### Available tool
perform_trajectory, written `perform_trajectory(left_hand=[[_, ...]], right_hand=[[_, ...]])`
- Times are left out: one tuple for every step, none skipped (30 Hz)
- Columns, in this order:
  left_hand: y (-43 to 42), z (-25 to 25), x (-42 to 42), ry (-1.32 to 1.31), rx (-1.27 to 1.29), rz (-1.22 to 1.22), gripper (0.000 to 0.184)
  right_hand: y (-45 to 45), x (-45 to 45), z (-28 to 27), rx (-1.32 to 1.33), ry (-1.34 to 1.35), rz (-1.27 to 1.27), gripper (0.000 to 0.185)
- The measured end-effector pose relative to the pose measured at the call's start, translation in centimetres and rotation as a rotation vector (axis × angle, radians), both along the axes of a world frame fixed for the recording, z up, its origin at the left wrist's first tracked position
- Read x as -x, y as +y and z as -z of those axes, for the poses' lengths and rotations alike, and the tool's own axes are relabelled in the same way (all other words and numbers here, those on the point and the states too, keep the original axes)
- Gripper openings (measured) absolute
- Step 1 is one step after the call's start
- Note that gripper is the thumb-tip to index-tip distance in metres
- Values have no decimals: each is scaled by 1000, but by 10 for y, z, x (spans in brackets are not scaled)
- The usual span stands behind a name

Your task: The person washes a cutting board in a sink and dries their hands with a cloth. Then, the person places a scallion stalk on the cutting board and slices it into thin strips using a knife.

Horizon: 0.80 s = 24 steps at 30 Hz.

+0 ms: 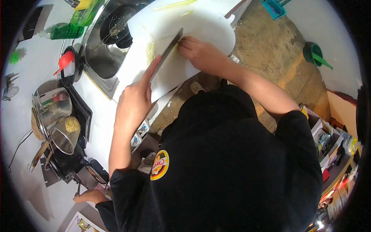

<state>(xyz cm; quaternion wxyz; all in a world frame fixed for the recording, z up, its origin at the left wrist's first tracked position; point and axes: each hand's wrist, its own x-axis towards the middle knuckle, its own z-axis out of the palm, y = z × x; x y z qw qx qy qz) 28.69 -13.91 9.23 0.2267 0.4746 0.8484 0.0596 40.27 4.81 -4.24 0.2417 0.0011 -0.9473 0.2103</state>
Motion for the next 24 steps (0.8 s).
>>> perform_trajectory(left_hand=[[4, -4, 0, 22, 51, 8, 72], [7, -8, 1, 19, 60, 7, 72], [8, -11, 2, -20, 112, -5, 72], [7, -13, 3, -59, 165, -18, 72], [-1, -14, 5, -84, 121, 12, 76], [-10, -17, 6, -81, 123, 14, 76], [-21, -21, 6, -76, 171, 2, 78], [-31, -27, 6, -69, 217, -10, 81], [-40, -33, 7, -87, 232, -28, 83], [-40, -35, 10, -83, 232, -23, 83], [-41, -37, 10, -74, 219, -13, 84], [-41, -39, 10, -65, 205, -7, 84], [-31, -37, 8, -66, 180, -40, 81], [-20, -34, 6, -69, 183, -41, 81], [-6, -31, 4, -60, 146, -22, 79], [5, -27, 2, -51, 107, -2, 77], [13, -23, 1, -68, 93, 9, 74], [17, -20, -1, -72, 92, 7, 74], [19, -18, -3, -75, 138, -7, 74], [19, -18, -4, -78, 187, -19, 75], [11, -17, -3, -79, 195, -14, 75], [-7, -15, -3, -80, 163, -13, 74], [-21, -17, -3, -77, 127, -12, 74], [-32, -23, -4, -71, 126, -8, 74]], right_hand=[[-1, -1, -2, 2, -16, 7, 24], [0, -1, -1, 11, -20, 6, 24], [2, 0, 1, -20, -5, 3, 24], [1, -1, 4, -50, 10, -1, 25], [-1, -1, 4, -43, 8, -3, 25], [0, -1, 4, -18, -27, -8, 25], [2, 0, 4, 6, -60, -10, 26], [3, 0, 4, 5, -55, -4, 26], [2, 0, 4, -3, -48, -10, 26], [2, 0, 5, -10, -43, -17, 26], [1, -1, 5, -8, -42, -19, 26], [2, 0, 4, -11, -53, -11, 26], [1, -1, 4, -10, -68, -4, 25], [0, -1, 4, -7, -71, -6, 25], [1, 0, 3, -55, -59, -8, 24], [2, 0, 3, -105, -47, -8, 22], [3, 0, 3, -108, -51, -9, 22], [3, 0, 3, -117, -64, -2, 22], [2, 1, 4, -122, -75, 5, 21], [2, 2, 4, -116, -77, 5, 21], [2, 2, 2, -107, -107, -11, 22], [3, 2, 1, -101, -137, -27, 23], [3, 1, 1, -99, -134, -23, 23], [3, 1, 0, -53, -121, -25, 24]])
